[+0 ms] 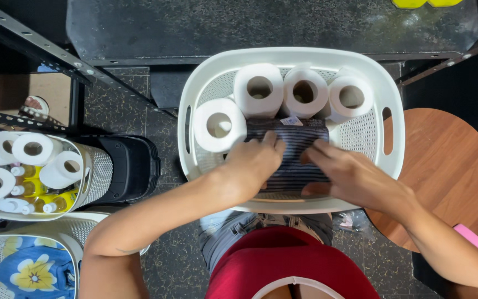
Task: The person packs a white plastic basket with toilet paper rolls, a folded blue cloth, yellow bottles, a small box, and several small round containers. They retrieve items from a metal shelf and place them into the basket, then move the basket to a small wooden stool and continue adding items.
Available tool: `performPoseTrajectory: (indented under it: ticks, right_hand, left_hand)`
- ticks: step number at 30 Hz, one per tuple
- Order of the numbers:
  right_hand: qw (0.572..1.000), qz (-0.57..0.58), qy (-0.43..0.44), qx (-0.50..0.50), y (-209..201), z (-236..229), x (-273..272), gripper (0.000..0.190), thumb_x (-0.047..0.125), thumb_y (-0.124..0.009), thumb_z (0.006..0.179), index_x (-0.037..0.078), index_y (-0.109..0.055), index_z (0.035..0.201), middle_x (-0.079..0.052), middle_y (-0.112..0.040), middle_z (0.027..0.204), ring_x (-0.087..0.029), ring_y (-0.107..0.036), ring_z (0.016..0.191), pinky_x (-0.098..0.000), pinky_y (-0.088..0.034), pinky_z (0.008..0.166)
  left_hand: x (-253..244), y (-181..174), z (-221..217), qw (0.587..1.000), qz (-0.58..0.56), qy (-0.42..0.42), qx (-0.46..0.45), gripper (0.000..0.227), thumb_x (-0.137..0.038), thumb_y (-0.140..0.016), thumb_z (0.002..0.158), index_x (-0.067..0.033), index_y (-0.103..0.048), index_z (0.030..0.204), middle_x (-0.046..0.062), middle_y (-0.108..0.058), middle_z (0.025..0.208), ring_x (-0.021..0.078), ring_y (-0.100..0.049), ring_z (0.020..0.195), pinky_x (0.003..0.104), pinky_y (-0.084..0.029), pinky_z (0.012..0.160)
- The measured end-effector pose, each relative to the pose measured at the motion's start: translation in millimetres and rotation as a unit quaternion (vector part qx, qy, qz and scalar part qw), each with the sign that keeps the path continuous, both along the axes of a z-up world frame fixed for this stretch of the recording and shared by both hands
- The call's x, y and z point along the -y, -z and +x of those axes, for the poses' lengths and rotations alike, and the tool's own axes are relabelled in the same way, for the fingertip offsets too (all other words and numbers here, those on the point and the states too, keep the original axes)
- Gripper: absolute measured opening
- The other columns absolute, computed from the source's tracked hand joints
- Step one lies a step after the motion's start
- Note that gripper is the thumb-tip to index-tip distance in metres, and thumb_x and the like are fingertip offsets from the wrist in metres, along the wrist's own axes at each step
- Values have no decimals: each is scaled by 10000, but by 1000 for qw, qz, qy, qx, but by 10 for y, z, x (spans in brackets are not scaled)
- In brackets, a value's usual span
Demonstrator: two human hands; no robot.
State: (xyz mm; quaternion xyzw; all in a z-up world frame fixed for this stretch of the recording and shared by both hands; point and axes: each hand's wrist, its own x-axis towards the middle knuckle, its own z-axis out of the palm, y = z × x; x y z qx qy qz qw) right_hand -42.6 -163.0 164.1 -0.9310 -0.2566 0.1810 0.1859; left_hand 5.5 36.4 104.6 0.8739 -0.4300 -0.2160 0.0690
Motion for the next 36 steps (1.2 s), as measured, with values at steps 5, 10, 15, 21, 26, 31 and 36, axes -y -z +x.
performPoseTrajectory:
  ticks: [5,10,15,21,26,31,36]
  right_hand:
    - [983,-150,-85,-67,640,102,117,510,255,-744,790,-12,-634,1210,-219,-567,1209,-420,-695,938,-509,-626,658]
    - [968,-178,-65,-165,1246,85,267,767,446,-778,848,86,-451,1441,-207,-493,1304,-509,-644,1053,-627,-600,772]
    - [977,-157,-68,-124,1659,45,398,873,404,-823,802,132,-368,1496,-191,-473,1276,-504,-645,990,-635,-599,696]
    - [962,-171,-73,-201,748,268,200,748,569,-705,812,66,-526,1335,-167,-571,1210,-485,-681,1048,-586,-605,819]
    - [959,-241,-58,-138,526,273,180,801,596,-704,782,47,-536,1341,-151,-624,1211,-408,-693,1094,-516,-615,855]
    - [952,-290,-97,-7,1546,134,465,980,658,-796,597,74,-526,1336,-118,-593,1192,-352,-696,1073,-467,-650,780]
    - [960,-266,-68,-55,1419,159,395,1067,642,-841,555,31,-512,1364,-147,-564,1268,-379,-658,1138,-525,-643,806]
  left_hand:
    - [152,685,47,997,48,10,-61,882,-115,-1010,546,111,-542,1258,326,-553,1234,425,-735,831,576,-620,629]
    - [176,1102,-139,996,-26,-53,68,504,-15,-868,669,56,-636,1111,229,-603,1094,384,-742,737,522,-617,560]
    - [233,1103,9,998,49,-29,-25,504,-19,-803,786,67,-569,1225,286,-545,1272,446,-715,920,536,-619,711]
    - [159,587,172,987,87,-7,-137,963,-123,-970,640,84,-434,1413,359,-430,1437,500,-686,1040,641,-581,826]
    - [143,247,79,993,67,-3,-94,935,-213,-999,624,104,-468,1325,362,-413,1420,556,-613,1114,607,-613,749]
    - [310,542,-45,993,117,-16,-18,928,-213,-1026,578,35,-470,1278,306,-403,1409,521,-582,1147,550,-636,715]
    - [422,1158,-99,993,76,-88,13,684,-139,-893,710,-16,-480,1241,259,-448,1296,499,-555,1074,568,-596,632]
